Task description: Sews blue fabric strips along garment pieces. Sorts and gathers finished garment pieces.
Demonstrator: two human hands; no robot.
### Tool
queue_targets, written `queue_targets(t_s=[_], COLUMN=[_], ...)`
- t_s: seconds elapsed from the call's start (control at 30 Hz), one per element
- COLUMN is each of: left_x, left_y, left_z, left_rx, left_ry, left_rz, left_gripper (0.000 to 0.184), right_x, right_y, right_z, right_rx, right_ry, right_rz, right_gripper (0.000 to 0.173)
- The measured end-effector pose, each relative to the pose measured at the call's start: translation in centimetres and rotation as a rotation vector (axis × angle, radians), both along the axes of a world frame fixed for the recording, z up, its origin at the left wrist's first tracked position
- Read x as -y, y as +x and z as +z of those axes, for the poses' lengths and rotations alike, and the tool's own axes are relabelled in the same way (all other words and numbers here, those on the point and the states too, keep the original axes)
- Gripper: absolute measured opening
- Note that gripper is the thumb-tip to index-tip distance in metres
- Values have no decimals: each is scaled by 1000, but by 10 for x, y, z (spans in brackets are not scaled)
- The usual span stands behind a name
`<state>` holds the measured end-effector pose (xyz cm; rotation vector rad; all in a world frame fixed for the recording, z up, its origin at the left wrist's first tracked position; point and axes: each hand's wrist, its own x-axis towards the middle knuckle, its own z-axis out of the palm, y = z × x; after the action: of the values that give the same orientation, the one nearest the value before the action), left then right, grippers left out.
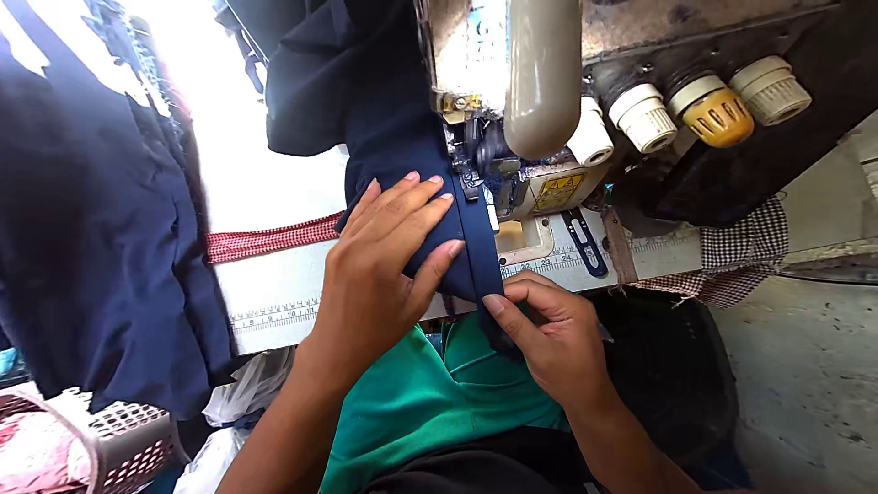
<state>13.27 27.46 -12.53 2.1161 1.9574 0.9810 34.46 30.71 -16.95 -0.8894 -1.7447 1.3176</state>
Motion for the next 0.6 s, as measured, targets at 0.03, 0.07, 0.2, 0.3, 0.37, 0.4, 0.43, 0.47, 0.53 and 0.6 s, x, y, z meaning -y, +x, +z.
queue_targets(t_s=[0.03,0.07,0.2,0.3,0.37,0.4,0.43,0.47,0.53,0.6], left_x=[-5,-10,-26,-30,-26,-22,-15,-6,11,21], left_y=[-4,-7,-21,-28,-24,-17,-9,1,19,26], left_z=[1,3,9,11,14,16,17,13,-1,-13], left_rx=[1,3,-16,-57,-101,-117,-118,-109,-96,-90], left_ry=[-6,-14,-37,-27,-2,32,80,131,176,182], left_rz=[-1,-2,-25,-46,-19,4,22,41,88,115], left_gripper=[36,36,35,33,32,31,29,25,21,22], right_x=[-4,-8,-19,-25,-28,-28,-29,-27,-21,-13], right_y=[-4,-7,-19,-25,-29,-30,-30,-30,-26,-22], right_z=[2,3,9,11,11,11,10,9,3,-1], right_rx=[10,19,26,30,18,12,5,6,30,36], right_ry=[8,11,0,-15,-36,-47,-50,-49,-39,-31], right_rz=[-8,-13,-41,-58,-68,-74,-76,-78,-84,-93], right_gripper=[17,17,15,12,12,12,11,9,8,10])
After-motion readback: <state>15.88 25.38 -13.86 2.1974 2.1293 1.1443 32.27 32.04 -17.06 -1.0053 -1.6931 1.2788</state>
